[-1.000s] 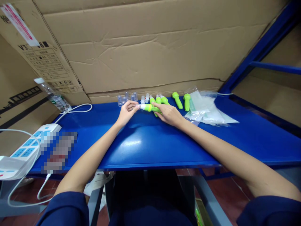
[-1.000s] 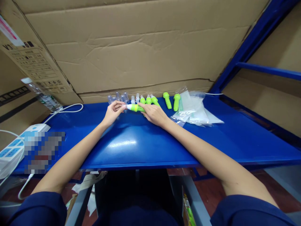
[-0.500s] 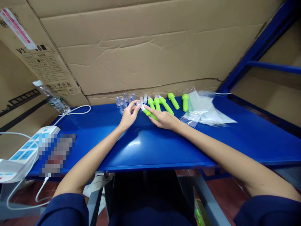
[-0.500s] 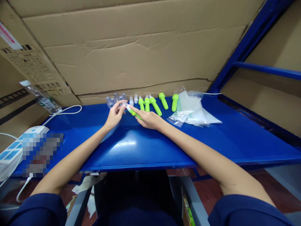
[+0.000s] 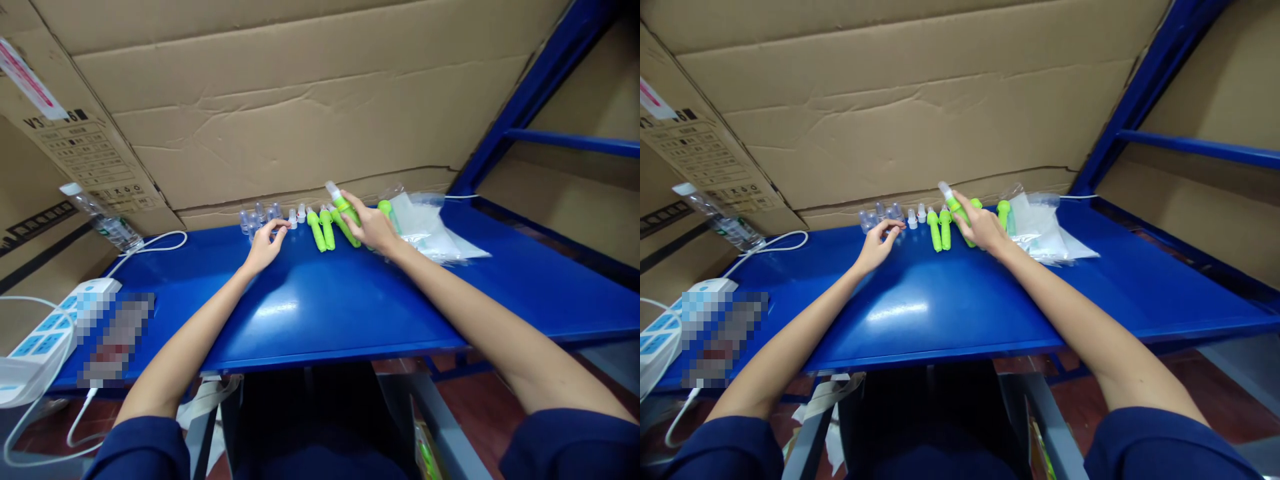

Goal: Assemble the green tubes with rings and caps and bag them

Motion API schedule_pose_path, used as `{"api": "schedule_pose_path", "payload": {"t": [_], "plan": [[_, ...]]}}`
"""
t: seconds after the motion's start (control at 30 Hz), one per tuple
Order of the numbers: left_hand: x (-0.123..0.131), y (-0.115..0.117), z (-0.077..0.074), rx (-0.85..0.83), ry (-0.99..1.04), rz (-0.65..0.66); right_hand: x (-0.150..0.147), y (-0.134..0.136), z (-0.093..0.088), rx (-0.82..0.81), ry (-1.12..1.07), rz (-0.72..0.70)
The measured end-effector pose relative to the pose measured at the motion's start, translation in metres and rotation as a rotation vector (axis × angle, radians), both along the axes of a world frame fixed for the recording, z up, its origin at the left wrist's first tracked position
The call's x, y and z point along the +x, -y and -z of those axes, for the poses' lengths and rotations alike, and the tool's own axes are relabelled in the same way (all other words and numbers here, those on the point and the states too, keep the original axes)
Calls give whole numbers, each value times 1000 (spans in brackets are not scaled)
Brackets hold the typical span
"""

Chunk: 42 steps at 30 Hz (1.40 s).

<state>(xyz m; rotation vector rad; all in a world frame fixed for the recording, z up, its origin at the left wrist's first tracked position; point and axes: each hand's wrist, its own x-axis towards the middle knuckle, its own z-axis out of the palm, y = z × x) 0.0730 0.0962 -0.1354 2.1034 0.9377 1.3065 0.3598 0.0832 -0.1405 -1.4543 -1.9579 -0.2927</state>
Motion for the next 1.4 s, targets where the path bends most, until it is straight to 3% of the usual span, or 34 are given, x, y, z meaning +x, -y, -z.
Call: {"api": "schedule_pose_path", "payload": {"t": [0.17, 0.37, 0.47, 0.7, 0.83, 1.07, 1.4], "plan": [[-6, 2, -3, 35, -41, 1, 13, -15, -1, -73, -100, 152], [-8, 4, -5, 38, -35, 18, 2, -23, -10, -427, 41, 339], [-8, 5, -4, 44, -45, 28, -2, -29, -13, -520, 85, 390], [-4, 1, 4, 110, -154, 38, -1, -39, -14, -560, 138, 433], [3, -4, 3, 214, -359, 16, -5, -38, -15, -565, 147, 438], [31, -24, -13, 259, -812, -292, 2, -28, -14, -489, 135, 534], [46, -52, -6, 262, -925, -412, 16, -21, -6, -555, 141, 531]]}}
